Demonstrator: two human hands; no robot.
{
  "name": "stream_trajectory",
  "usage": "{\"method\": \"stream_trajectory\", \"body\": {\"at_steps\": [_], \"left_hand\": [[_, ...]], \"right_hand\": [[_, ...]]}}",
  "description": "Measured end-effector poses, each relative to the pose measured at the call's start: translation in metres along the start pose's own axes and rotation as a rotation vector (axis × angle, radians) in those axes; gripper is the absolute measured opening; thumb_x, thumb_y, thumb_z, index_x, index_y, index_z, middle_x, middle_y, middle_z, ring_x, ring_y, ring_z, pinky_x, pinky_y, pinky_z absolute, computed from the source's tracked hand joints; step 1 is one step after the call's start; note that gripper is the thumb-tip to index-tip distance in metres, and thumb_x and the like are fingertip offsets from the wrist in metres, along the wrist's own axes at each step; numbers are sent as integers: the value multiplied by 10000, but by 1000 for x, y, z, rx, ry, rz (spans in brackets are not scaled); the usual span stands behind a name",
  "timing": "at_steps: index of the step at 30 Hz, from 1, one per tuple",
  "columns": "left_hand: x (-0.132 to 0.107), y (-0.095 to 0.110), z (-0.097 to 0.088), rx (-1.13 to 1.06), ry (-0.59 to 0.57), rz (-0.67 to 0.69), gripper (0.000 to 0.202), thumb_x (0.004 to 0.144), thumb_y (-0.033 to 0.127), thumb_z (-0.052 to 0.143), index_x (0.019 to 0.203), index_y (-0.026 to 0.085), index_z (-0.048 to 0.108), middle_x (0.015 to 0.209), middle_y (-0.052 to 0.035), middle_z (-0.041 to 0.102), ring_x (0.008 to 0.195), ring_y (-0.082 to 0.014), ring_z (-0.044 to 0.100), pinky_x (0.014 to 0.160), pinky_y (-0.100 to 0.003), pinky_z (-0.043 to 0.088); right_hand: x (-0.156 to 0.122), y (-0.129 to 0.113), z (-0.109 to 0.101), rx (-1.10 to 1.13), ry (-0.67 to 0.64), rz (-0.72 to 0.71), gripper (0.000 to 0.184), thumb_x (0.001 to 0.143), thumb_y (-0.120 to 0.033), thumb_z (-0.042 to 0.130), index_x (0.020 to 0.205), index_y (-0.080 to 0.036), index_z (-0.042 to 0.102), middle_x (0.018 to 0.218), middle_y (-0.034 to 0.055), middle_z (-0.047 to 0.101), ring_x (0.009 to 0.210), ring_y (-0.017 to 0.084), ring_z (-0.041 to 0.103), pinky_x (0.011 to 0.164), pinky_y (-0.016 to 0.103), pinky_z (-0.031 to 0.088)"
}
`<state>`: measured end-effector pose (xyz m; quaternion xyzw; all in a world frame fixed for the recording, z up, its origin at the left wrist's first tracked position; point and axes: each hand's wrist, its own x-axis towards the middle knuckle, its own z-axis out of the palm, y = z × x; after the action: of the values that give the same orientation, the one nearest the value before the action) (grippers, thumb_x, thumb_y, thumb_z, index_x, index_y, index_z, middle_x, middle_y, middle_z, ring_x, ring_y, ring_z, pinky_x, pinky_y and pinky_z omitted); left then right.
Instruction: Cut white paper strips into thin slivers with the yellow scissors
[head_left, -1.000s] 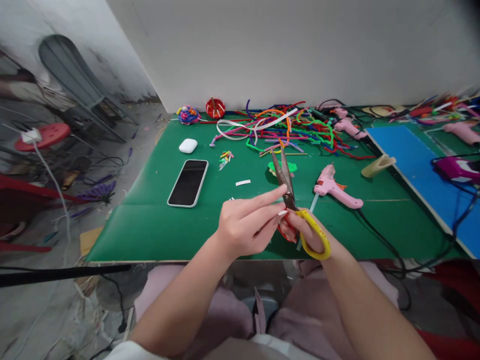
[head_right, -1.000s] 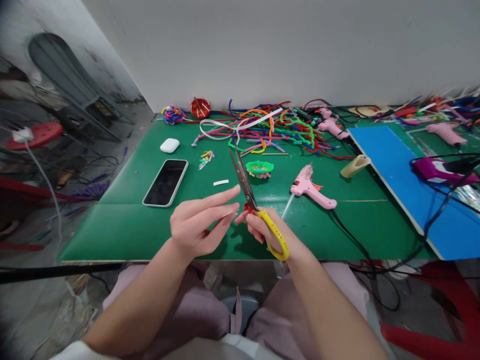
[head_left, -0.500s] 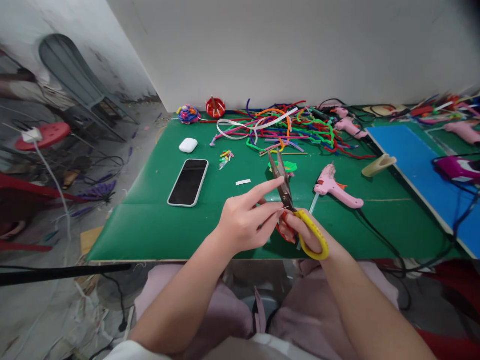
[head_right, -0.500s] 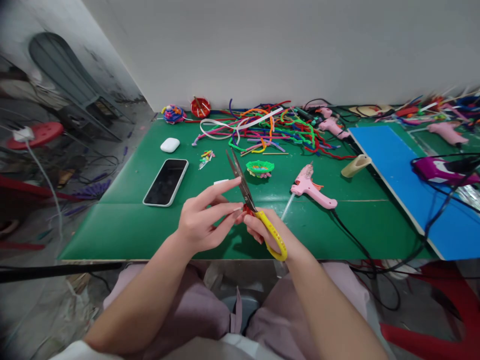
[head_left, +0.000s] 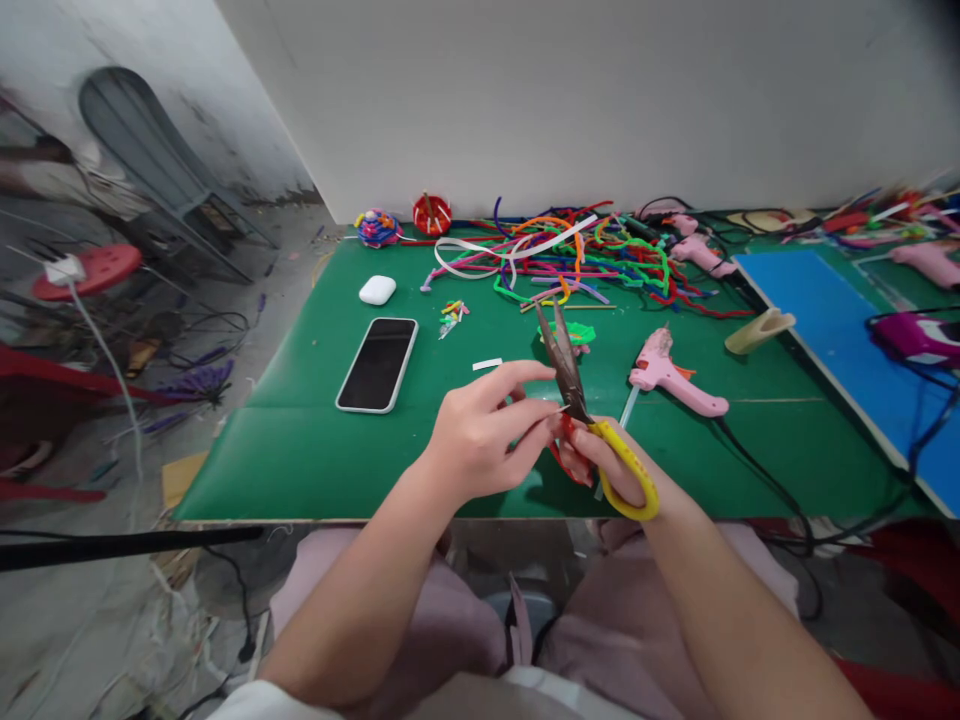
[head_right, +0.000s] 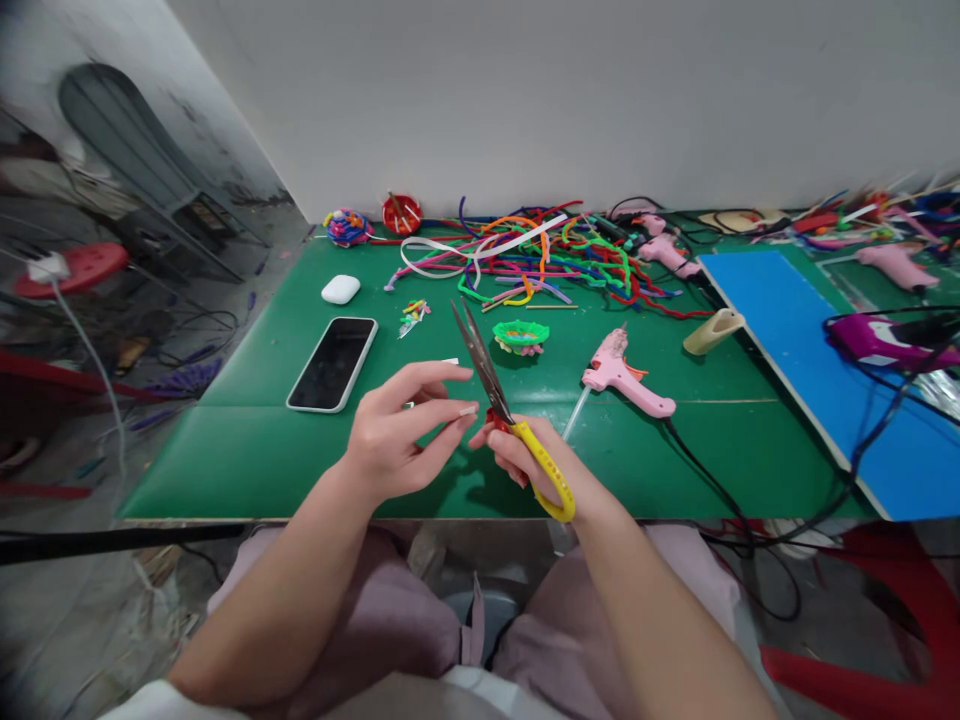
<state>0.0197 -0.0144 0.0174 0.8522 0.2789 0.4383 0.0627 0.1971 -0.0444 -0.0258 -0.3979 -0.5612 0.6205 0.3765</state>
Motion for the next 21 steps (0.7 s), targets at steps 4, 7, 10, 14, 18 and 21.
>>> {"method": "stream_trajectory", "body": {"at_steps": [4, 7, 10, 14, 18, 21], "left_hand": [[-1, -2, 0, 23, -24, 15, 127, 755, 159, 541, 837, 170, 638, 1183, -96, 532, 751, -116, 551, 661, -267, 499], [-2, -2, 1, 27, -46, 24, 134, 753, 148, 536, 837, 168, 638, 1175, -96, 533, 763, -121, 549, 676, -276, 498], [-1, 0, 3, 25, -62, 27, 134, 756, 151, 531, 833, 169, 639, 1174, -95, 530, 769, -124, 546, 682, -277, 495], [0, 2, 3, 24, -93, 19, 133, 765, 167, 526, 828, 171, 642, 1143, -92, 543, 765, -120, 545, 672, -268, 485], [0, 1, 1, 12, -116, 31, 137, 767, 162, 521, 822, 173, 645, 901, -58, 597, 771, -121, 554, 655, -237, 476], [0, -2, -3, 15, -40, 25, 116, 751, 163, 547, 812, 172, 645, 983, -73, 591, 739, -111, 548, 640, -240, 482]], "right_hand": [[1, 0, 1, 11, -12, -9, 400, 828, -499, 433, 589, -179, 428, 480, -53, 366, 413, 70, 341, 402, 225, 279], [1, 1, 1, 15, -20, -17, 402, 834, -493, 429, 585, -177, 428, 490, -48, 381, 416, 70, 346, 407, 228, 283], [1, 2, 1, 0, -20, -25, 388, 850, -472, 412, 599, -177, 437, 484, -46, 391, 422, 77, 360, 418, 232, 289], [1, -1, 2, -41, -5, -8, 381, 855, -463, 404, 602, -180, 435, 476, -45, 390, 432, 82, 370, 421, 231, 288], [1, -7, 2, -61, -30, -10, 402, 812, -484, 466, 555, -180, 417, 474, -51, 358, 426, 71, 345, 396, 220, 262], [1, -8, 2, -66, -18, 3, 421, 804, -514, 456, 554, -177, 431, 460, -52, 353, 417, 70, 345, 385, 217, 250]]}}
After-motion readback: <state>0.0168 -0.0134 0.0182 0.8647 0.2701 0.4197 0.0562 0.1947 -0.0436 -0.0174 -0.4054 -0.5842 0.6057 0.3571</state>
